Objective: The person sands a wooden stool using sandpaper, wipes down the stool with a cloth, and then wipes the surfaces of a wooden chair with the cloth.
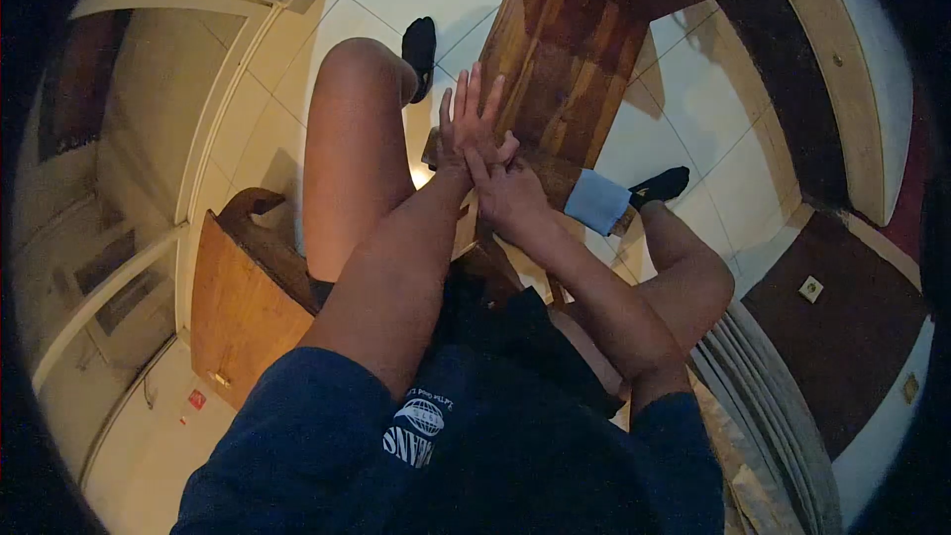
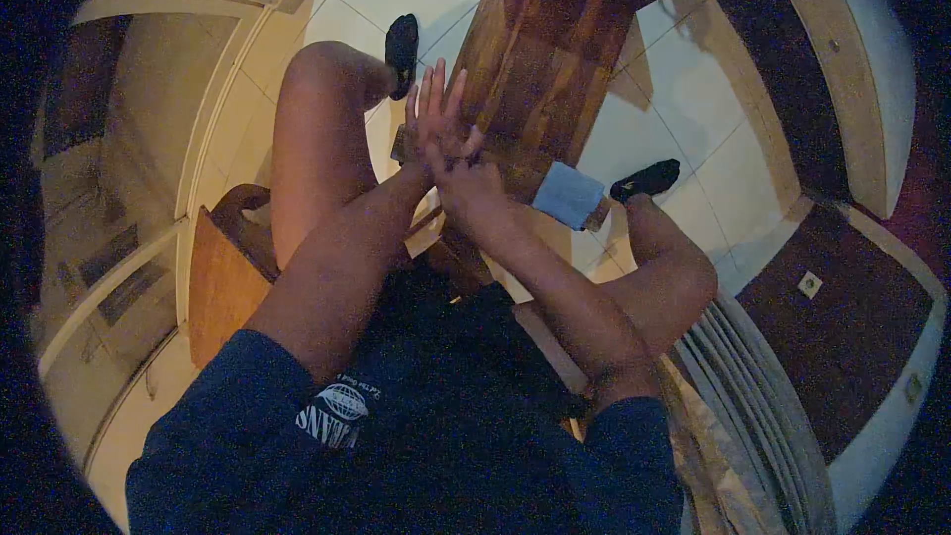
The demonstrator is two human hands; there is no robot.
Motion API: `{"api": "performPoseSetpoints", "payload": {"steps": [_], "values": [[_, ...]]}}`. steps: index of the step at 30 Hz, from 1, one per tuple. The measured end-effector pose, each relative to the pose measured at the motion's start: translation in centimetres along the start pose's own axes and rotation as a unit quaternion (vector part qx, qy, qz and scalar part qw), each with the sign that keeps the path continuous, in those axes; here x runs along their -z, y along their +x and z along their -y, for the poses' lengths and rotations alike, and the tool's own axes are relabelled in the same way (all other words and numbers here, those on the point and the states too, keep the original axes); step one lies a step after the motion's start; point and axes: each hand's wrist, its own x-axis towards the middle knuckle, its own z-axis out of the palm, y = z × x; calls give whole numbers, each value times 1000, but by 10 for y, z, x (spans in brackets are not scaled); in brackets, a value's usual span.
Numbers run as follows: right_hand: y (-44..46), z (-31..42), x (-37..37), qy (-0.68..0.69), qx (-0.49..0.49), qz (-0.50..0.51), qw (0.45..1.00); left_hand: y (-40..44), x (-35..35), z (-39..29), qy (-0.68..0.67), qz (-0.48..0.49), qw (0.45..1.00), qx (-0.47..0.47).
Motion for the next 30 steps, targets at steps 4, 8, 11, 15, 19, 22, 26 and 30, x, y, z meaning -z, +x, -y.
{"api": "performPoseSetpoints", "payload": {"steps": [4, 8, 11, 15, 19, 22, 26, 30], "values": [[-6, 28, 44, 84, -47, 207, 974, -2, -5, 0, 8, -2, 1000, -1], [-2, 22, 45, 53, -59, 190, 979, -3, -9, 4, 9, -27, 999, -15], [1, 6, 30, 32, -25, 107, 993, -2, -9, 3, 25, -13, 1000, -4], [2, 6, 28, 24, -2, 80, 996, -1, -7, 3, 37, -1, 999, -2], [7, 4, 21, 12, 12, 49, 999, -2, -7, 3, 33, 9, 999, -1], [11, 1, 18, 13, 17, 41, 999, -3, -10, 4, 49, 9, 999, 1], [14, 4, 23, 14, 7, 67, 998, -2, -8, 3, 56, 20, 998, 4], [13, 6, 21, -21, -1, 69, 997, -3, -9, 4, 50, 19, 999, 3]]}}
